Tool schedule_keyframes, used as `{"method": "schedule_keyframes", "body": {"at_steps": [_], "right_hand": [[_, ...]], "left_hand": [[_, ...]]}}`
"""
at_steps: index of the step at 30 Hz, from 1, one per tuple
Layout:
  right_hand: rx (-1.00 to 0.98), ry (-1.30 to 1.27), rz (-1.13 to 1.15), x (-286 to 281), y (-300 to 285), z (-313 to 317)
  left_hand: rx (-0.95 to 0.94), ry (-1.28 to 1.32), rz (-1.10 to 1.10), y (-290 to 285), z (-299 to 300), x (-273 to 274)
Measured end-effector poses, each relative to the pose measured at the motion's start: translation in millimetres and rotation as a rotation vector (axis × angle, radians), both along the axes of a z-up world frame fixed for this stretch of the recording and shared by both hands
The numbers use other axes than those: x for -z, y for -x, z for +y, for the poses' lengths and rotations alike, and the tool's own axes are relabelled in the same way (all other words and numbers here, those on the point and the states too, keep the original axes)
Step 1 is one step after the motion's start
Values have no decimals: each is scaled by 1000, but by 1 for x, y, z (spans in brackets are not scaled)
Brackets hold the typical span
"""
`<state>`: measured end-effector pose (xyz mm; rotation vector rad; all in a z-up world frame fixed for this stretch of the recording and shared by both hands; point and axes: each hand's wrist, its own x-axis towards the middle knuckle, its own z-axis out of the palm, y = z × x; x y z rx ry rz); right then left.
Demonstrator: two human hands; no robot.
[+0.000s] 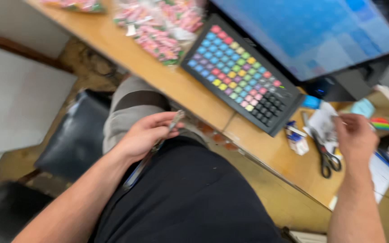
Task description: The person manipulates a blue stapler by hand, opening the casing and adjusting internal metal components before reaching into a cabinet to retrieve a box of staples.
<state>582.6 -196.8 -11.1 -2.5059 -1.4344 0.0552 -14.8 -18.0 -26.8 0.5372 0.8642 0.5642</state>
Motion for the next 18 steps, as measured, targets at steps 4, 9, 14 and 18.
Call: {"method": "schedule_keyframes", "body": {"at_steps": [4,9,14,18], "right_hand": [[-39,-314,432,-7,39,7],[-106,-396,533,-57,123,34],[-460,-336,386,-95,238,93],[-868,-289,254,-117,330,133]], "left_hand": [[2,-38,-31,6,0,4],[66,-33,-32,2,3,9],[75,-49,-31,-5,3,4],[64,-62,-27,-6,0,2]]}}
